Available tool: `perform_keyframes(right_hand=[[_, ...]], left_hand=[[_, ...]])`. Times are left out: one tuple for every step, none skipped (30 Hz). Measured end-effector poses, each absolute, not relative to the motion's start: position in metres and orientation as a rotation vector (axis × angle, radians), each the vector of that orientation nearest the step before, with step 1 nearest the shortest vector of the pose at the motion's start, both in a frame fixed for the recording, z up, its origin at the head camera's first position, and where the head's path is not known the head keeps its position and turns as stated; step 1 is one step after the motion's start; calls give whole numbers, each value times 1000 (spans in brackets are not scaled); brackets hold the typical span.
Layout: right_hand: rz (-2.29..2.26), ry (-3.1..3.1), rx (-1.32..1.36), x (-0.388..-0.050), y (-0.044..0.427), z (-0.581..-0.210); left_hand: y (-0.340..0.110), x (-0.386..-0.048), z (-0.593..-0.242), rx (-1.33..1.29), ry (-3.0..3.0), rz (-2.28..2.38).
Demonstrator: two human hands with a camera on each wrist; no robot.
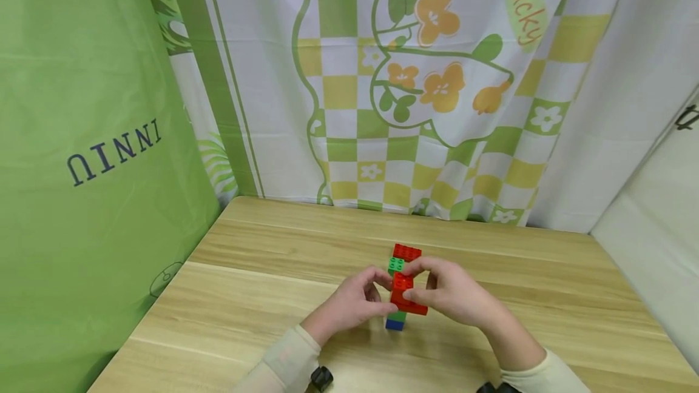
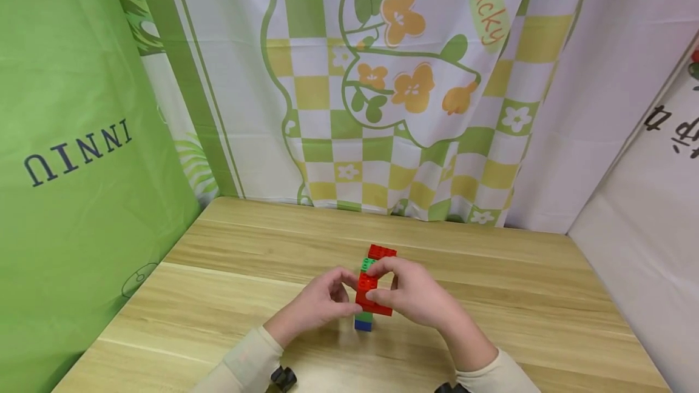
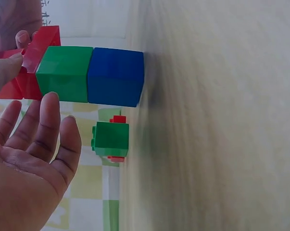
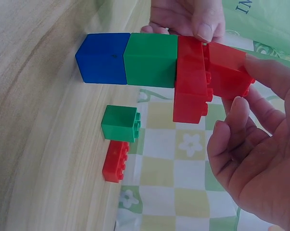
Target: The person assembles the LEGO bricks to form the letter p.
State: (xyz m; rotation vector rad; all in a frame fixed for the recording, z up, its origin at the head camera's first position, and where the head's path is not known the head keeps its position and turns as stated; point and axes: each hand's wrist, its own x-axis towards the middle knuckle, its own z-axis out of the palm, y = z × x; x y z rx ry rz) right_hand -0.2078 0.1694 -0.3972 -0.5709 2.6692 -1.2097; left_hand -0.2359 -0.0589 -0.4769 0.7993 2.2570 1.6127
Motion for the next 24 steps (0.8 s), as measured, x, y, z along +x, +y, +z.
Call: perform_keyframes(right_hand=[[-1212, 2671, -575, -208, 170, -397], [-1214, 2673, -579, -207, 170, -398], [-1216, 2674, -581, -207, 170, -398], [-1215, 2676, -578, -207, 170, -398], [-1217, 2677, -575, -207, 170, -399], [-1218, 2679, -578, -206, 170, -399], [-1220, 2680, -575, -206, 170, -399], [-1221, 2679, -578, -206, 170, -399], [-1223, 2680, -580, -206, 170, -400], [-1225, 2681, -582, -206, 170, -400], [-1227, 2682, -580, -206, 171, -401], [-1229, 2684, -576, -206, 171, -401], [-1234, 2683, -568, -206, 171, -402], [-1242, 2681, -568, -206, 171, -403], [-1251, 2677, -559, -206, 171, -404], [-1264, 2670, -550, -206, 171, -405], [-1276, 2665, -544, -205, 170, -406], [-1287, 2660, -542, -205, 170, -407], [-1299, 2654, -539, -205, 170, -407], [-1311, 2648, -536, -204, 170, -408], [-1324, 2642, -529, -204, 169, -408], [-1337, 2638, -531, -203, 169, -409], [-1349, 2632, -534, -203, 170, -410], [-1363, 2627, -535, -203, 170, -410]], left_hand=[[-59, -236, -476, 800, 2253, 1619], [-59, -235, -475, 803, 2251, 1624], [-59, -235, -474, 806, 2254, 1624], [-59, -235, -473, 809, 2257, 1622], [-59, -235, -472, 813, 2265, 1614], [-60, -235, -472, 819, 2280, 1602], [-60, -234, -471, 827, 2295, 1590], [-60, -234, -471, 836, 2311, 1576], [-60, -234, -471, 855, 2329, 1563], [-60, -235, -471, 875, 2347, 1550], [-60, -235, -471, 897, 2366, 1536], [-59, -235, -471, 920, 2383, 1524], [-59, -235, -471, 940, 2398, 1513], [-58, -235, -472, 956, 2413, 1503], [-58, -234, -471, 967, 2427, 1493], [-57, -234, -471, 966, 2436, 1482], [-57, -234, -471, 966, 2445, 1473], [-57, -233, -471, 965, 2451, 1467], [-57, -233, -471, 961, 2456, 1463], [-58, -233, -471, 957, 2458, 1460], [-58, -233, -470, 951, 2460, 1456], [-58, -233, -470, 948, 2459, 1454], [-58, -233, -471, 947, 2461, 1453], [-58, -233, -471, 945, 2460, 1453]])
